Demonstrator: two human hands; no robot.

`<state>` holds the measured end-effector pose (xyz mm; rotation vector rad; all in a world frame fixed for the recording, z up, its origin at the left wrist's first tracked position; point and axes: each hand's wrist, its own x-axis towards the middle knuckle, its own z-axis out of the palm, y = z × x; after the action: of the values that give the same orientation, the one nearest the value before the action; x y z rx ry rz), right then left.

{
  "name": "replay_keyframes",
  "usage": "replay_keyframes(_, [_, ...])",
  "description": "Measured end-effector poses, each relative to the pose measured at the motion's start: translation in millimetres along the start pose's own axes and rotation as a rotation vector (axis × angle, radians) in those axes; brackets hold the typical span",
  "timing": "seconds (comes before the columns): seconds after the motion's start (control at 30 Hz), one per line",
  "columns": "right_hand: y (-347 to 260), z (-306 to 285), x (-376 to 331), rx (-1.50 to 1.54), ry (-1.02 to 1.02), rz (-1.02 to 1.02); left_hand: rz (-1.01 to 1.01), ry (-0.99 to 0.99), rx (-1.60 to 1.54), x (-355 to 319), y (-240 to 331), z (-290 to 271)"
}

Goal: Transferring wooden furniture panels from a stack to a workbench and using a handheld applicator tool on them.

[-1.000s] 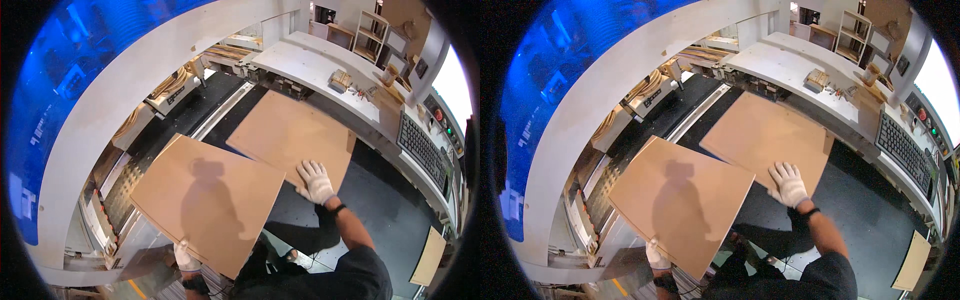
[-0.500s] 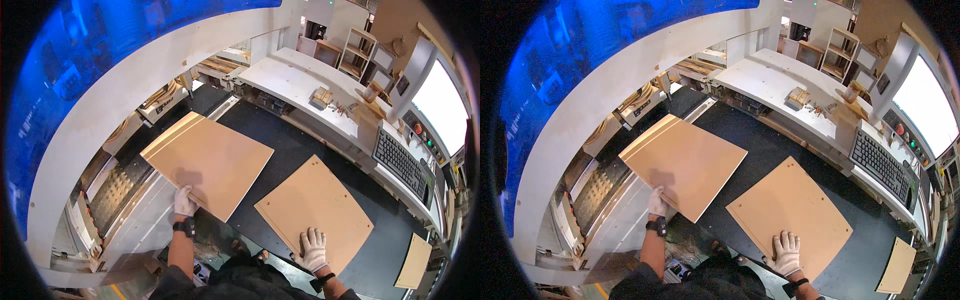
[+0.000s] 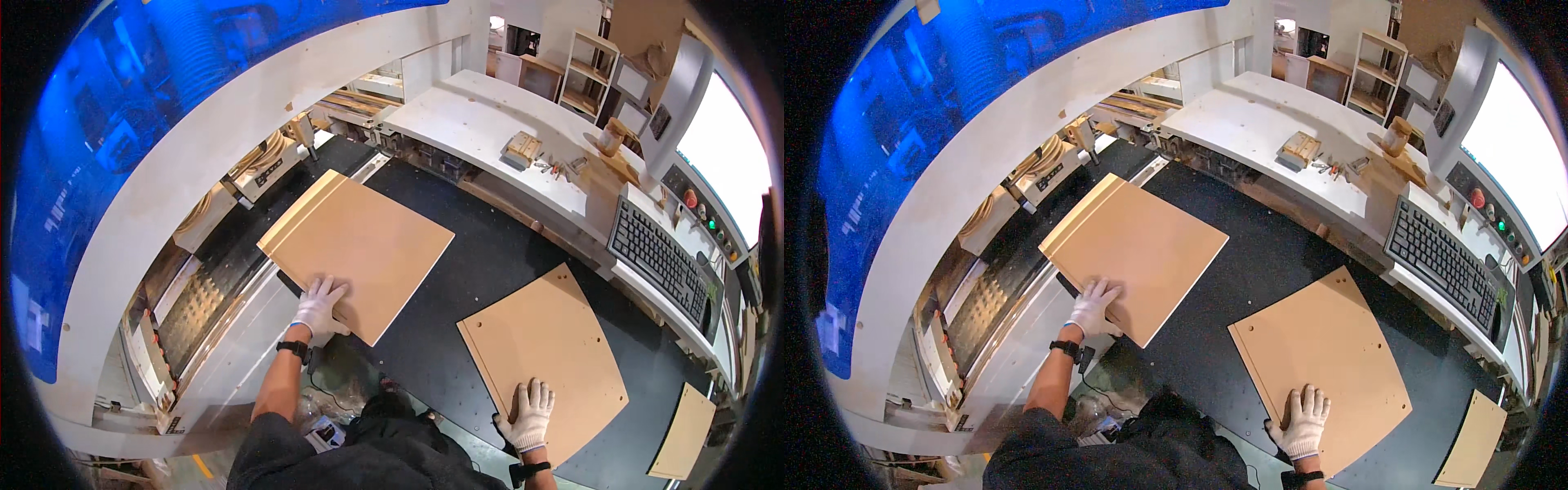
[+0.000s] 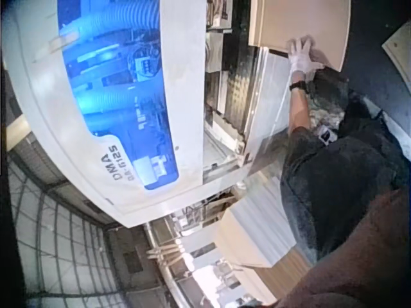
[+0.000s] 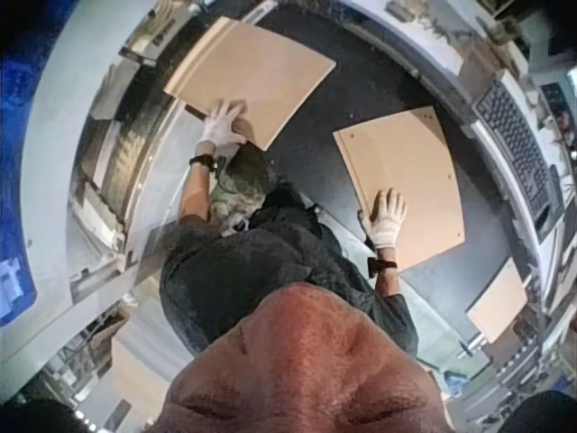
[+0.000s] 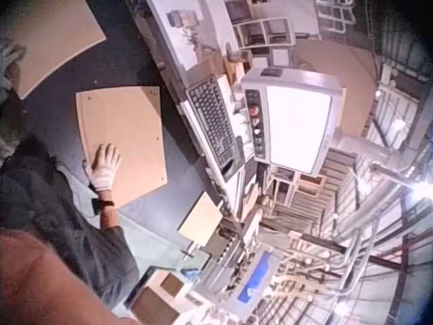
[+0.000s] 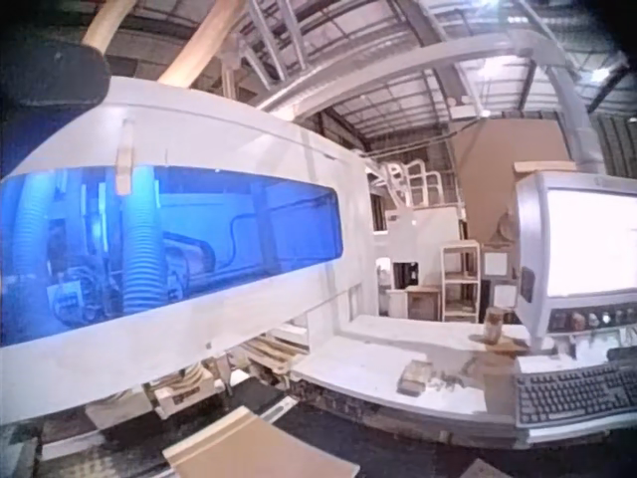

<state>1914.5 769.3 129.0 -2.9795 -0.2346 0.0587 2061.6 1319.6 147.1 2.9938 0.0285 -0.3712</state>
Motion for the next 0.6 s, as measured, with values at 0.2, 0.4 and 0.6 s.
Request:
replay_keyframes(0.2, [11.4,11.0,5.4,-0.028,0.028,0.017,0.035,0.034,0.03,71.5,2.0,-17.7])
replay_keyframes(0.4, [-14.7,-7.9,41.2,0.024,-0.105,0.236,0.081,0.063,0.023,138.2,-13.6,-32.1])
replay_keyframes(0.6, [-40.0,9.5,70.9,-0.028,-0.051,0.391,0.132,0.133,0.036,191.5,-15.6,-40.2])
